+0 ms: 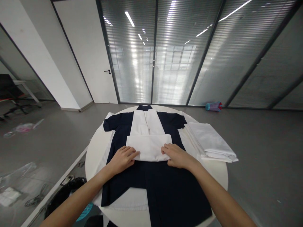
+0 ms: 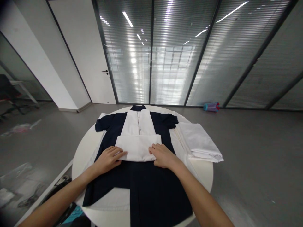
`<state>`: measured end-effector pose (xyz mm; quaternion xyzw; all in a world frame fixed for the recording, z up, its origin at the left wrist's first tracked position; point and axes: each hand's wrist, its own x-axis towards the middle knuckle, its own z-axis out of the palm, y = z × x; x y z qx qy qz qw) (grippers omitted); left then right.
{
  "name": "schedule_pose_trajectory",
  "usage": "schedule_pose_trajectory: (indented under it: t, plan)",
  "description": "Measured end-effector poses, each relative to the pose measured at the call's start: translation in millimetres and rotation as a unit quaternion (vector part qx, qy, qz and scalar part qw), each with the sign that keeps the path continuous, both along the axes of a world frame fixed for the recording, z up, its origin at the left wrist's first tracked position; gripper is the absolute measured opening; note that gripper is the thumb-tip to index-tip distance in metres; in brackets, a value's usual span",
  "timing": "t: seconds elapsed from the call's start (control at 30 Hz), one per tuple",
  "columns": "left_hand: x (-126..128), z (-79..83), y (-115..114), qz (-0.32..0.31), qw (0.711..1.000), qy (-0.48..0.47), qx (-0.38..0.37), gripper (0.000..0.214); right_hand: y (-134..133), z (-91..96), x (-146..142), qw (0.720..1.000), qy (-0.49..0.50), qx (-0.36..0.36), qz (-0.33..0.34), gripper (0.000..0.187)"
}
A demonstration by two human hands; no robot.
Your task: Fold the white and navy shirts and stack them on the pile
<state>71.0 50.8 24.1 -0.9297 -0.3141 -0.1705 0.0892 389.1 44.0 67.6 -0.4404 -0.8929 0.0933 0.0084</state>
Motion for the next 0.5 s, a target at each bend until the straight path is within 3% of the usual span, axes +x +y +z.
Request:
schedule_pose_trajectory:
  t: [0.13, 0.2, 0.3, 0.37, 0.43, 0.5]
  plan:
    - [-3, 20.9, 5, 0.015, 0.997, -0.068, 0.023, 0.024, -6, 23.1, 11, 0.994, 0.102, 0.035, -0.016, 0.033]
    - [-3, 41.6, -3, -0.006, 0.997, -0.074, -0.006, 0.023, -13, 38.1, 21, 0.986, 0.167, -0.002, -0.026, 0.036]
    - [-1, 72.1, -24, -0.071, 0.987, -0.037, -0.136, 0.023, -24, 52.1, 35, 0.966, 0.197, -0.169, -0.006, 0.044]
    - [0, 83.1, -32, -0.117, 0.962, -0.014, -0.248, 0.022, -25, 51.3, 37, 0.942, 0.189, -0.276, 0.021, 0.051]
    - [2, 84.2, -22, -0.144, 0.930, -0.007, -0.339, 0.029, -18, 42.3, 33, 0.928, 0.200, -0.312, 0.024, 0.050]
    - [6, 77.9, 9, -0.120, 0.918, -0.026, -0.376, 0.032, -7, 27.7, 27, 0.931, 0.220, -0.291, -0.003, 0.042]
